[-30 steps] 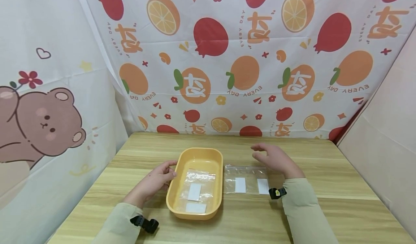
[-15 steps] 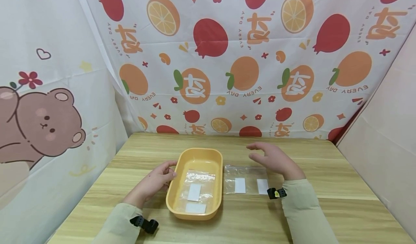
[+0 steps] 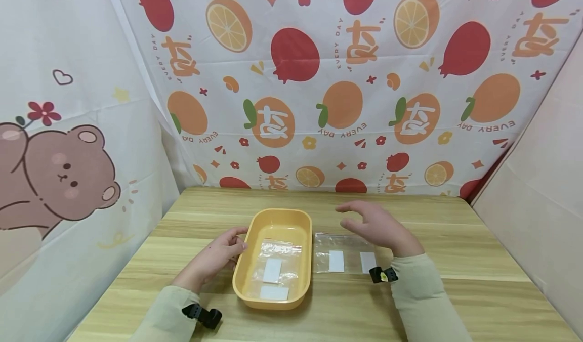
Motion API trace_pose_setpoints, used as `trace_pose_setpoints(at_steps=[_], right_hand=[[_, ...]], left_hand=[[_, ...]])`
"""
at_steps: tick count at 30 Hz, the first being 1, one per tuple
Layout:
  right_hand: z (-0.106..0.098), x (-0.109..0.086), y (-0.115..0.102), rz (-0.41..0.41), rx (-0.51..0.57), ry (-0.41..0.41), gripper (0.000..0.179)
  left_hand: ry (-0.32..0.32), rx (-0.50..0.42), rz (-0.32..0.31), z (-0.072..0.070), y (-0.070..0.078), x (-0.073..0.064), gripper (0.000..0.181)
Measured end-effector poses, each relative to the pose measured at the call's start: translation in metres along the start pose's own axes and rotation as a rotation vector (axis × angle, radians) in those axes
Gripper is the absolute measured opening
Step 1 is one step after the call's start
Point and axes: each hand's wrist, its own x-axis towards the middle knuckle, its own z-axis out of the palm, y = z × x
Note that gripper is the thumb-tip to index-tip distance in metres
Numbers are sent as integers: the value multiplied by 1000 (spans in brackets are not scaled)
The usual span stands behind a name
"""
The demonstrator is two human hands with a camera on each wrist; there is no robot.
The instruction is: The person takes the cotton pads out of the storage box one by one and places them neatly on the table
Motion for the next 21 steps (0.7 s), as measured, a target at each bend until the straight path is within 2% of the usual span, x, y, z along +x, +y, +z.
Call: trace_pose_setpoints(at_steps=[6,12,21], right_hand=[[10,5,-11,-85,-48,-20,36],[22,10,-21,-122,-76,-57,36],[36,13,-34,-135,-8,-136,35]], left_hand=[[4,-6,-5,0,-1,1,54],[10,-2,-5,-1,-1,1,54],[13,3,-3,1,-1,1,54]])
